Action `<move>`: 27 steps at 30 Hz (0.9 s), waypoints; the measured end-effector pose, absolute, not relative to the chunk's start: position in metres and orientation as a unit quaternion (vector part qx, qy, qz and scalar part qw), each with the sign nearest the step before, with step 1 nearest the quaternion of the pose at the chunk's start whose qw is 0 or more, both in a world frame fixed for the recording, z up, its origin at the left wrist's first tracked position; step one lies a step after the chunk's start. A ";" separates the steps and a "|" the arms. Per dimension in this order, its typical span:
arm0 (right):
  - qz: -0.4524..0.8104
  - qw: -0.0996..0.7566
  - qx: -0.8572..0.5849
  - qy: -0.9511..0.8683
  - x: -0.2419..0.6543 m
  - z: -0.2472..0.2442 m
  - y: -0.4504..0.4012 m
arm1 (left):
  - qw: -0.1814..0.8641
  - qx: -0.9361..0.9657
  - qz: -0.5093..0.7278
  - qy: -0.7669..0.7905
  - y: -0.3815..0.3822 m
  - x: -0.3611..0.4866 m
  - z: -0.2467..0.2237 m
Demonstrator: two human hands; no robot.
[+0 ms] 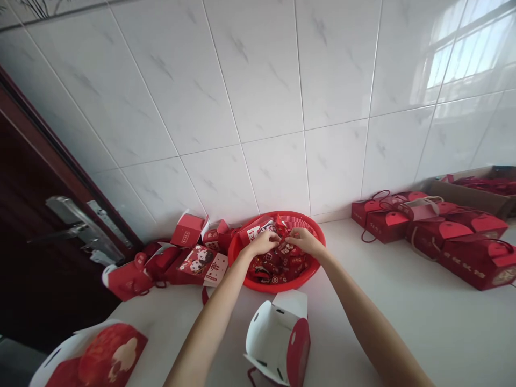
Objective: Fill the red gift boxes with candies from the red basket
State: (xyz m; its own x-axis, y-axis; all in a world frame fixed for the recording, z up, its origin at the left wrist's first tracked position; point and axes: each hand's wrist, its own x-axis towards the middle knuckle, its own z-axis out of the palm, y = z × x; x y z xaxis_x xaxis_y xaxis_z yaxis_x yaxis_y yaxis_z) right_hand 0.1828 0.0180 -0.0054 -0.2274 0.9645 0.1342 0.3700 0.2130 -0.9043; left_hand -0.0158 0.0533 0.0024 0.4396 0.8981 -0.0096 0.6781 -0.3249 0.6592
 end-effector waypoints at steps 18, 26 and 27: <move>0.511 0.565 -0.395 -0.514 0.184 -0.010 0.023 | 0.365 0.712 0.382 0.463 0.056 -0.021 0.003; 0.510 0.573 -0.391 -0.508 0.185 -0.014 0.025 | 0.343 0.765 0.299 0.456 0.052 -0.016 0.007; 0.511 0.571 -0.394 -0.508 0.185 -0.014 0.025 | 0.325 0.775 0.287 0.461 0.051 -0.015 0.008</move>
State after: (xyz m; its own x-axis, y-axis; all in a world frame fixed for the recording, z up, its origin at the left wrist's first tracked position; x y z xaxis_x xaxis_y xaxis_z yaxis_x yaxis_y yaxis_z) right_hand 0.1846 0.0250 -0.0139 -0.0381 0.9834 0.1775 -0.1839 0.1677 -0.9685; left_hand -0.0151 0.0515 0.0076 0.4106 0.9002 0.1452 0.5277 -0.3644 0.7673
